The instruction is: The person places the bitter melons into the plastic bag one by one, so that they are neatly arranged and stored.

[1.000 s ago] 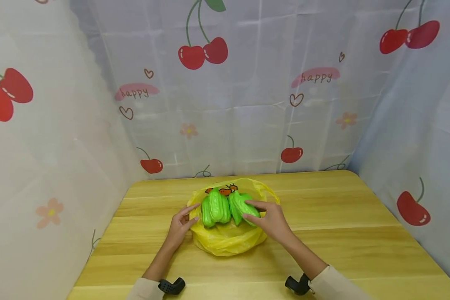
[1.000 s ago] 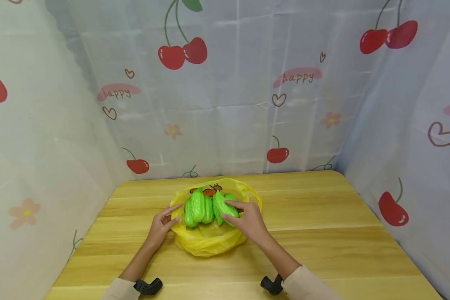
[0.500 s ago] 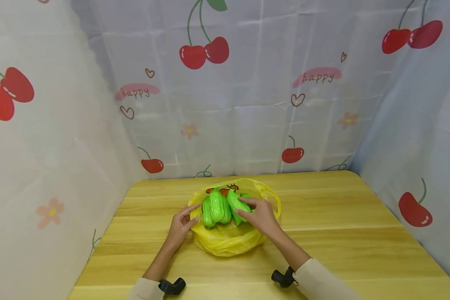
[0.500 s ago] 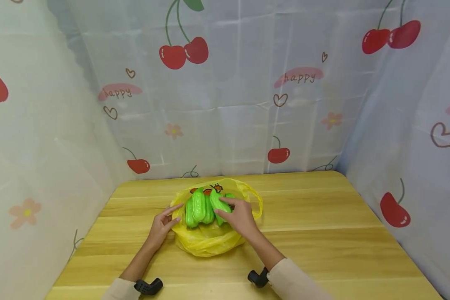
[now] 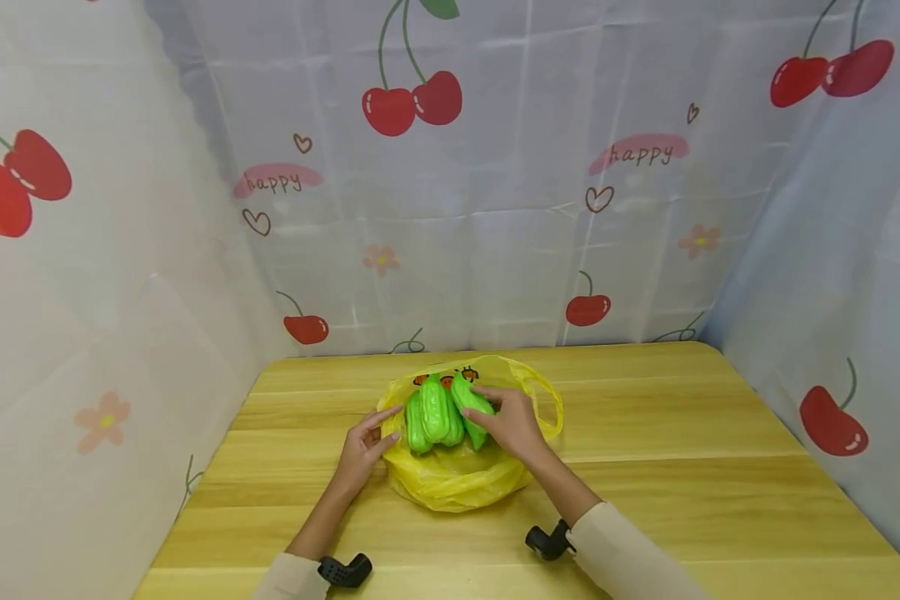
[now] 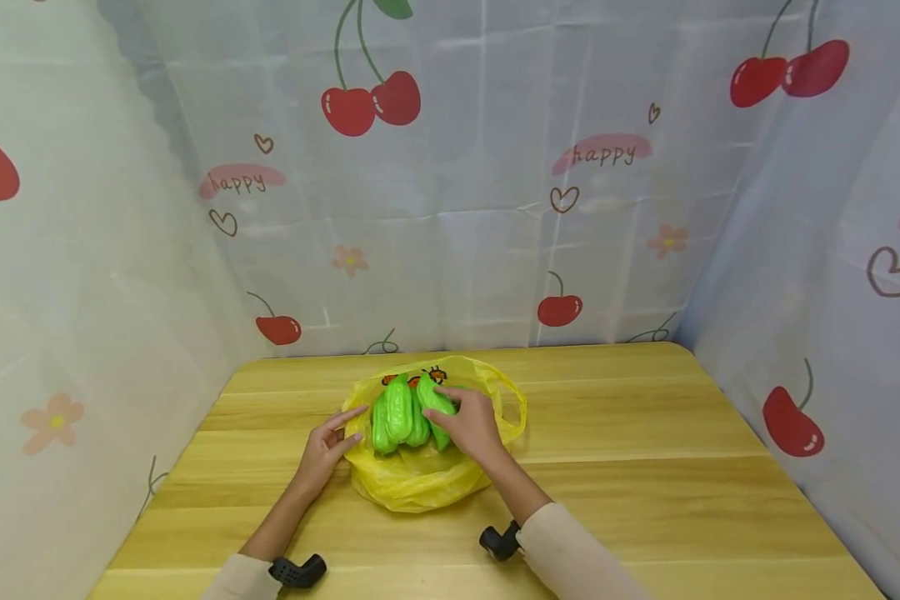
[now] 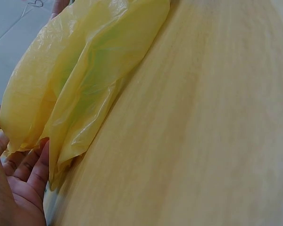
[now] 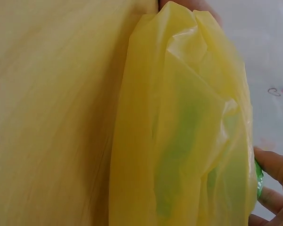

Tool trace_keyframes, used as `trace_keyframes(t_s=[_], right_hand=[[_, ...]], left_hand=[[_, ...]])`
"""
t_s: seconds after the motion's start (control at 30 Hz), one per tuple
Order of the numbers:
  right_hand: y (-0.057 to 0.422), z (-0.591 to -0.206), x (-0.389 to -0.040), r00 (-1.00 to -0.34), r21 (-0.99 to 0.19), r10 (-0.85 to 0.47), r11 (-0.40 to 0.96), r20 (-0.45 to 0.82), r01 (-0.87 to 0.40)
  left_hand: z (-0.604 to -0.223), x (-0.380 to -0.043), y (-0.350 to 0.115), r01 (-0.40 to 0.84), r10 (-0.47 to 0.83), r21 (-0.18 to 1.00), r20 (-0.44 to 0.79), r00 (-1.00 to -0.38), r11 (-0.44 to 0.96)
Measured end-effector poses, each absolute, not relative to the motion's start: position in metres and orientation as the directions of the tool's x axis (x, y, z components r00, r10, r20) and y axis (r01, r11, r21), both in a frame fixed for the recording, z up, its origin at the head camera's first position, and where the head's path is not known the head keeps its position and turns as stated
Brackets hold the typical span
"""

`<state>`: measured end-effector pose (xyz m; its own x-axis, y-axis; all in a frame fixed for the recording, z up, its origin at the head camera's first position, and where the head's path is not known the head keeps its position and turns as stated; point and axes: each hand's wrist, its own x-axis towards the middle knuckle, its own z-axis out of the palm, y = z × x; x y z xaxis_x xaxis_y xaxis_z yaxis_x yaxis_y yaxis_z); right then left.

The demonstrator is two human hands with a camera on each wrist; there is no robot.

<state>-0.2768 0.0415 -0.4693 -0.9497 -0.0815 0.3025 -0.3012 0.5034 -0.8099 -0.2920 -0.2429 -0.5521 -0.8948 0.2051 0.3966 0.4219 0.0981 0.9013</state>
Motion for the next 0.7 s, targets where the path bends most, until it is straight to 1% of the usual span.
trace_keyframes(t_s=[0.33, 0.57, 0.7], right_hand=[[0.0383, -0.4679, -0.2813, -0.949, -0.813, -0.096, 0.496, 0.299, -0.306], [0.0367, -0.4654, -0.2835, -0.957, -0.799, -0.114, 0.528, 0.266, -0.286], [0.0363, -0.4645, -0.2833, -0.953, -0.792, -0.132, 0.531, 0.274, -0.301]], left_hand=[[-0.5508, -0.2924, -0.2428, 0.444, 0.219, 0.893, 0.419, -0.881, 0.078], [-0.552, -0.2922, -0.2436, 0.436, 0.213, 0.896, 0.411, -0.886, 0.084], [-0.5515, -0.2917, -0.2428, 0.44, 0.208, 0.894, 0.415, -0.886, 0.088]])
